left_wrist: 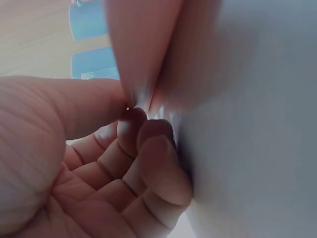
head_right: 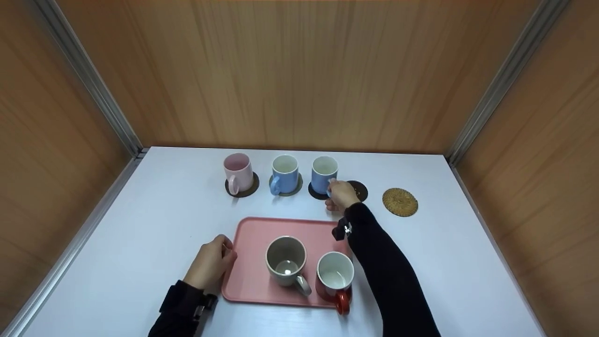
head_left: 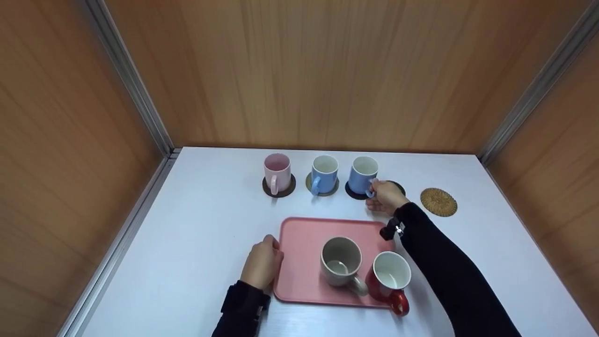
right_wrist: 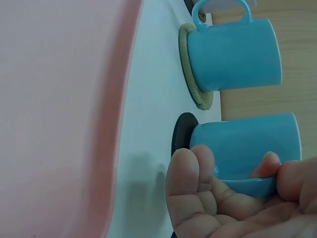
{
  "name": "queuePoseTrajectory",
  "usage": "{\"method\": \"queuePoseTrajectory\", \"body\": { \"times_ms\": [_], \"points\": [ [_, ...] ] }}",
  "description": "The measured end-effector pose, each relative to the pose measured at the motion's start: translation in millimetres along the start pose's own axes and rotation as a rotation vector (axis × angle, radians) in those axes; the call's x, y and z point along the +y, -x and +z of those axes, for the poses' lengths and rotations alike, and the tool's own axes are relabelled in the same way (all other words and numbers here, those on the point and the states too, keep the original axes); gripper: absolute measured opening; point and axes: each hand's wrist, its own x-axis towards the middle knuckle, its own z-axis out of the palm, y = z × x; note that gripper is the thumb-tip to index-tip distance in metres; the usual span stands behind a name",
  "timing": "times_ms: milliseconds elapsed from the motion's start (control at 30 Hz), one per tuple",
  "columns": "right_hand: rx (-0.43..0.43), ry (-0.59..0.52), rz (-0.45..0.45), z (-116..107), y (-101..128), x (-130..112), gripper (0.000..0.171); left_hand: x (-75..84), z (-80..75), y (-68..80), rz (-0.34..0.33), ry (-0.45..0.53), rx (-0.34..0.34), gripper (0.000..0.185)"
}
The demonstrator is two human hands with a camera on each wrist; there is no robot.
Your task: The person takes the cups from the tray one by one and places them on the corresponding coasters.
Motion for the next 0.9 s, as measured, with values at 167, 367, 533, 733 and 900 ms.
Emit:
{"method": "queuePoseTrajectory", "body": {
  "times_ms": [167,367,533,733,900],
  "points": [
    [0.003,0.006,0.0,-0.3,1.1,0.7,0.039,2.6,-0.4,-1.7,-0.002,0.007,-0.008,0.008],
    [-0.027,0.062,-0.03,-7.8,4.8,-0.7,0.046,4.5,-0.5,-5.6,0.018,-0.002,0.007,0.008],
    [-0.014,0.172,-0.093,-23.6,17.2,8.1,0.059,3.7,1.2,-6.9,0.038,-0.019,0.027,0.009],
    [-0.034,0.145,-0.161,-50.9,57.8,47.2,0.065,1.5,3.2,-4.5,0.034,-0.024,0.021,0.009],
    [-0.097,0.108,-0.187,-68.3,115.2,85.7,0.059,-1.2,1.3,0.2,0.039,-0.023,0.023,0.01]
  ]
}}
